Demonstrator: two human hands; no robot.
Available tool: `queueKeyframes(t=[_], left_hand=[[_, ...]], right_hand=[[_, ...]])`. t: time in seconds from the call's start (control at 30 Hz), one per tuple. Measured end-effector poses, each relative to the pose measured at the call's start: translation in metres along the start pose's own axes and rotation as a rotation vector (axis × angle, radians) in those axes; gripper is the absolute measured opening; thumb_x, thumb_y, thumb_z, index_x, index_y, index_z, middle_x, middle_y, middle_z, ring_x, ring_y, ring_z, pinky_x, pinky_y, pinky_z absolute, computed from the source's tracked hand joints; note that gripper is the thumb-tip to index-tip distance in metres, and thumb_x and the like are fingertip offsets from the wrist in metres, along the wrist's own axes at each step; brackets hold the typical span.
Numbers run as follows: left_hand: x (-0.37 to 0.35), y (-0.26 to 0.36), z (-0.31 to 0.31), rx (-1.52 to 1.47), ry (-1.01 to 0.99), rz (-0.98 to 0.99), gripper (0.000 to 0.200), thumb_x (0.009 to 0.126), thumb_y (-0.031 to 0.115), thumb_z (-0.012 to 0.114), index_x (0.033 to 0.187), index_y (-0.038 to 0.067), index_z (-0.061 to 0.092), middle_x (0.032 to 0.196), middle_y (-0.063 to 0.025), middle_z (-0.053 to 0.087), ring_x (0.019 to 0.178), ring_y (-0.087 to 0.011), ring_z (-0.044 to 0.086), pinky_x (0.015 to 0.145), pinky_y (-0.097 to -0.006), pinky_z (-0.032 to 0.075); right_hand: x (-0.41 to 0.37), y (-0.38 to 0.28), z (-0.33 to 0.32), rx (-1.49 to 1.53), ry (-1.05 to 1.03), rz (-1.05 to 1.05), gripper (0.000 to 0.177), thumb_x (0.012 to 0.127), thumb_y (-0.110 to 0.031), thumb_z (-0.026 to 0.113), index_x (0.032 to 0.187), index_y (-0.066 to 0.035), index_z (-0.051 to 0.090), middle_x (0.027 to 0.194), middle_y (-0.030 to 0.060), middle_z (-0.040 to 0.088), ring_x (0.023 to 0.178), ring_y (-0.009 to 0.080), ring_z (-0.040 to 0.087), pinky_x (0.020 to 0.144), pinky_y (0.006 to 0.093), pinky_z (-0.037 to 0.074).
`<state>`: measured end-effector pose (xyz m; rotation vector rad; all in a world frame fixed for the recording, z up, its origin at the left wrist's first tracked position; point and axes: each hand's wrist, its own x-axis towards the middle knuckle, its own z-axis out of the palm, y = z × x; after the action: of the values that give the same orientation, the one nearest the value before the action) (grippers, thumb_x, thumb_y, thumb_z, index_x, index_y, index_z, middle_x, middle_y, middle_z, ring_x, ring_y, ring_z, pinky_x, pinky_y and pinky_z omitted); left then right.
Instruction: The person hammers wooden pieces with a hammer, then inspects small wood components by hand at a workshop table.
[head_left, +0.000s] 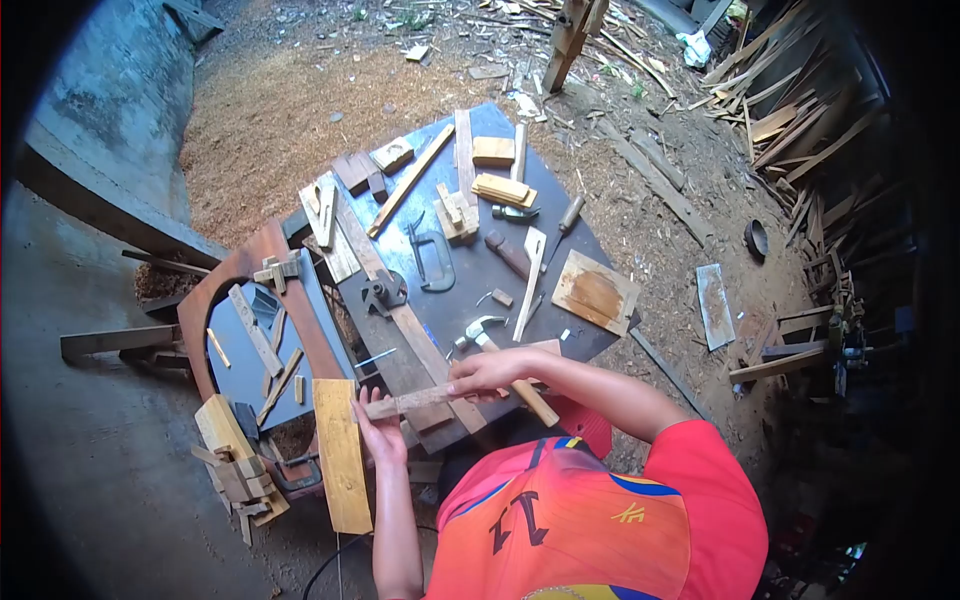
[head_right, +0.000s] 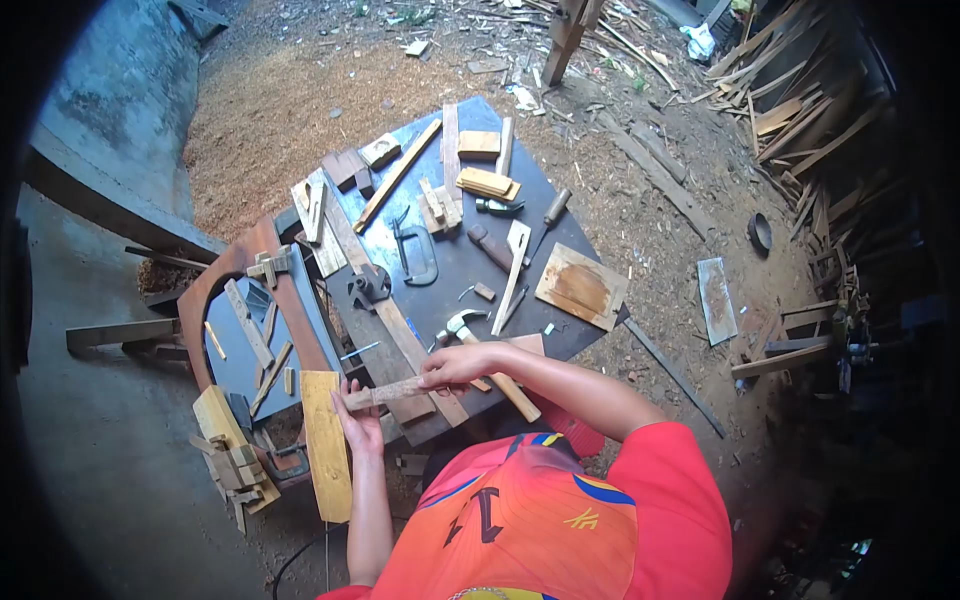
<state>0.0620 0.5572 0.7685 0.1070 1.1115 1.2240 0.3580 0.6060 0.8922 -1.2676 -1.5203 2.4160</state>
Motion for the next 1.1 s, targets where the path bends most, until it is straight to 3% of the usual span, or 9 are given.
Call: queueKeyframes(t=[0.13,0.2,0.27,0.37,0.5,0.6,0.7,0.9,1.1], left_hand=[[0.009,-0.006,-0.003,0.046,0.015,-0.033,0.087,0.101,0.067,0.044,0.16,0.008,0.021,0.153,-0.0175,0.041,0.131,-0.0309,0.048,0.115,-0.0463,0.036],[0.004,-0.003,0.021,0.132,-0.041,0.003,0.08,0.103,0.063,0.044,0.158,0.007,0.025,0.147,-0.0156,0.043,0.125,-0.0307,0.05,0.112,-0.0459,0.037],[0.004,-0.001,0.037,0.139,-0.081,0.032,0.074,0.104,0.06,0.045,0.154,0.008,0.031,0.139,-0.0138,0.046,0.12,-0.0288,0.052,0.109,-0.0449,0.04],[0.004,0.001,0.058,0.141,-0.106,0.032,0.06,0.105,0.054,0.047,0.145,0.008,0.04,0.128,-0.0105,0.05,0.109,-0.0247,0.055,0.099,-0.0415,0.044],[0.002,-0.005,0.083,0.227,-0.164,-0.008,0.051,0.106,0.046,0.049,0.14,0.007,0.048,0.122,-0.0086,0.054,0.101,-0.0202,0.058,0.091,-0.0363,0.047],[0.006,0.0,0.098,0.298,-0.194,-0.031,0.046,0.106,0.042,0.051,0.136,0.007,0.053,0.115,-0.0059,0.058,0.094,-0.0165,0.059,0.086,-0.0332,0.047],[0.011,-0.001,0.113,0.349,-0.215,-0.05,0.041,0.105,0.04,0.053,0.131,0.008,0.058,0.109,-0.0026,0.06,0.089,-0.0136,0.059,0.084,-0.0313,0.047],[0.014,-0.011,0.133,0.395,-0.261,-0.063,0.036,0.105,0.035,0.053,0.128,0.008,0.06,0.103,-0.0019,0.061,0.086,-0.0127,0.06,0.081,-0.0296,0.048],[0.014,-0.013,0.143,0.461,-0.332,-0.052,0.033,0.106,0.032,0.052,0.124,0.006,0.062,0.103,-0.0028,0.062,0.085,-0.0114,0.061,0.079,-0.0275,0.049]], right_hand=[[-0.003,-0.052,-0.125,-0.124,-0.036,0.008,0.035,0.106,-0.036,0.055,0.104,-0.003,0.067,0.075,-0.004,0.056,0.063,0.0073,0.05,0.058,0.0253,0.044],[-0.053,-0.097,-0.233,0.064,0.477,-0.287,0.038,0.108,-0.036,0.049,0.108,-0.002,0.068,0.08,-0.0012,0.062,0.07,0.0084,0.059,0.059,0.0233,0.049],[-0.105,-0.134,-0.294,0.63,0.911,-0.6,0.069,0.109,-0.053,0.033,0.148,0.003,0.037,0.129,0.0193,0.063,0.094,0.019,0.071,0.071,0.0253,0.059],[-0.139,-0.159,-0.278,0.412,1.13,-0.292,0.101,0.095,-0.073,0.048,0.162,-0.006,0.015,0.139,0.0205,0.058,0.098,0.0247,0.073,0.07,0.0307,0.061],[-0.102,-0.081,-0.229,-0.078,0.994,0.03,0.086,0.093,-0.07,0.055,0.146,-0.003,0.05,0.124,0.0228,0.067,0.089,0.0251,0.076,0.067,0.0358,0.059],[-0.061,0.016,-0.161,-0.517,0.91,0.58,0.076,0.089,-0.077,0.05,0.087,-0.005,0.077,0.071,0.0077,0.075,0.07,0.0214,0.076,0.073,0.0368,0.058],[-0.027,0.076,-0.095,-0.347,0.827,0.771,0.084,0.082,-0.084,0.054,0.096,-0.005,0.078,0.088,0.0121,0.078,0.087,0.0295,0.076,0.082,0.042,0.057],[0.028,0.166,-0.053,-0.312,1.085,0.687,0.07,0.085,-0.066,0.066,0.111,-0.001,0.075,0.113,0.0238,0.073,0.11,0.0389,0.07,0.092,0.0454,0.055],[-0.014,0.138,-0.037,0.541,1.172,-0.128,0.032,0.109,-0.036,0.047,0.095,-0.008,0.052,0.067,0.0001,0.053,0.058,0.0135,0.055,0.056,0.0302,0.048]])
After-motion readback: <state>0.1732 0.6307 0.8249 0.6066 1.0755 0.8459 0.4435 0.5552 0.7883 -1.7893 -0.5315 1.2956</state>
